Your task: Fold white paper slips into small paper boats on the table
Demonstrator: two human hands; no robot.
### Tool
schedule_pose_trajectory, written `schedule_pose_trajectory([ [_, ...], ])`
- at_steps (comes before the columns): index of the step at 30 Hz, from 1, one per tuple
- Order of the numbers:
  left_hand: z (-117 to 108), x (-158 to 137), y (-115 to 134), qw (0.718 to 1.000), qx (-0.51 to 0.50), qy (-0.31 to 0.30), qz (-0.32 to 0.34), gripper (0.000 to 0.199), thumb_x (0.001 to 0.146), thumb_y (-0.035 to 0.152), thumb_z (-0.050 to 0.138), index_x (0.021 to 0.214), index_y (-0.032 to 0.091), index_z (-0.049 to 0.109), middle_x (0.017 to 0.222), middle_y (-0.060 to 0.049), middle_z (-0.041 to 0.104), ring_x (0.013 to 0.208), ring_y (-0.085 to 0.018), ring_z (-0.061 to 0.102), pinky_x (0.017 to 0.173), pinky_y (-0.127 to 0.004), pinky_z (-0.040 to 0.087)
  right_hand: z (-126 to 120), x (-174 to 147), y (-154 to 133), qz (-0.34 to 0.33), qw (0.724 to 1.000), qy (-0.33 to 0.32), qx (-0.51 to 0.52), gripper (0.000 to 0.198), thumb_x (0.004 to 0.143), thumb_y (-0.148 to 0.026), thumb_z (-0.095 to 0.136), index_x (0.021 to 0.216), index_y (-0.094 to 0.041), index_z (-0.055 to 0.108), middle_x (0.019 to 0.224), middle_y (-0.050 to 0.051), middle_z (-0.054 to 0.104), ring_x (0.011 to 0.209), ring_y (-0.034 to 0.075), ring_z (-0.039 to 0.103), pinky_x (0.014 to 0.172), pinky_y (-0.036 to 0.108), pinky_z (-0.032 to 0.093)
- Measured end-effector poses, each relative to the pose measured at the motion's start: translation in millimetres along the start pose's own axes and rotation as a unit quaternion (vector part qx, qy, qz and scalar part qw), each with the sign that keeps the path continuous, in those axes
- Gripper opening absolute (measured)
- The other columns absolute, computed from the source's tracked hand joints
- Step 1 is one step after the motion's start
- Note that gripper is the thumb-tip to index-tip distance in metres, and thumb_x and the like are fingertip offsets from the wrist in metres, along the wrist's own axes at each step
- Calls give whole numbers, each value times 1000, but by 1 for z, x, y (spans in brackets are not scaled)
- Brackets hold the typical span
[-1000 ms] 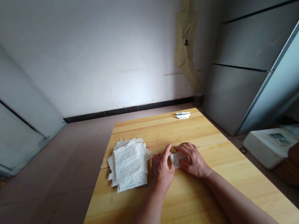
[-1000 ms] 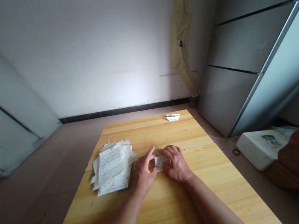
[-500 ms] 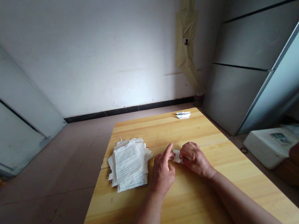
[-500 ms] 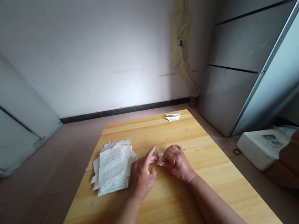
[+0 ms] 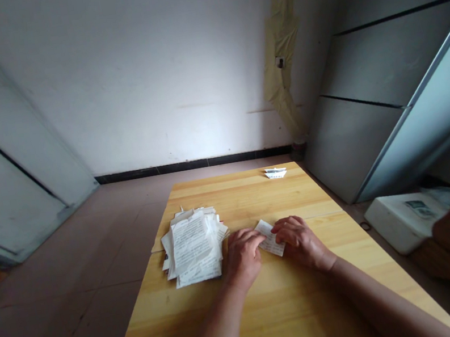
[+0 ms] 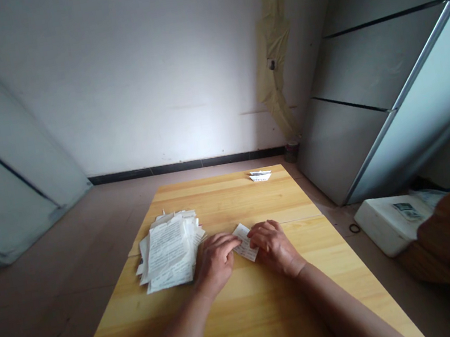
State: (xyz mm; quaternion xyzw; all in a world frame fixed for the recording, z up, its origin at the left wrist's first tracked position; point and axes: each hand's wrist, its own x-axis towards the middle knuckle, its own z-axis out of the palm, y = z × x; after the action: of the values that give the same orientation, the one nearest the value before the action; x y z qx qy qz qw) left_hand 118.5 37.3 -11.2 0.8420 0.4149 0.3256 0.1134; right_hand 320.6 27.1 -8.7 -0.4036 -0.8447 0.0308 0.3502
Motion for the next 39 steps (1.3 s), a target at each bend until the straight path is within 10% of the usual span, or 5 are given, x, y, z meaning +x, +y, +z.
schedule_pose_trajectory([
  [9, -2, 0, 4, 999, 29, -40, -6, 35, 73, 4, 57, 85, 32, 75, 101, -1, 69, 96, -19, 59, 87, -37, 46, -9, -24, -7, -3, 998, -30, -47, 25, 82, -12, 53, 101, -22, 66, 109, 9, 66, 105, 24, 55, 89, 42, 41],
  [21, -3, 0, 4, 999, 15, -31, -11, 33, 72, 3, 60, 76, 32, 75, 100, 0, 69, 93, -19, 60, 85, -37, 46, -8, -28, -5, 49, 998, -31, -32, 11, 85, -26, 61, 83, -25, 72, 104, 7, 66, 100, 23, 56, 86, 40, 43],
  [39, -1, -3, 2, 1000, 8, -23, -3, 25, 66, 4, 61, 65, 27, 71, 98, 1, 71, 92, -19, 61, 84, -37, 44, 10, -3, -23, 269, 949, -54, -158, 16, 82, -14, 54, 69, -20, 59, 84, 6, 63, 85, 21, 54, 72, 31, 38],
])
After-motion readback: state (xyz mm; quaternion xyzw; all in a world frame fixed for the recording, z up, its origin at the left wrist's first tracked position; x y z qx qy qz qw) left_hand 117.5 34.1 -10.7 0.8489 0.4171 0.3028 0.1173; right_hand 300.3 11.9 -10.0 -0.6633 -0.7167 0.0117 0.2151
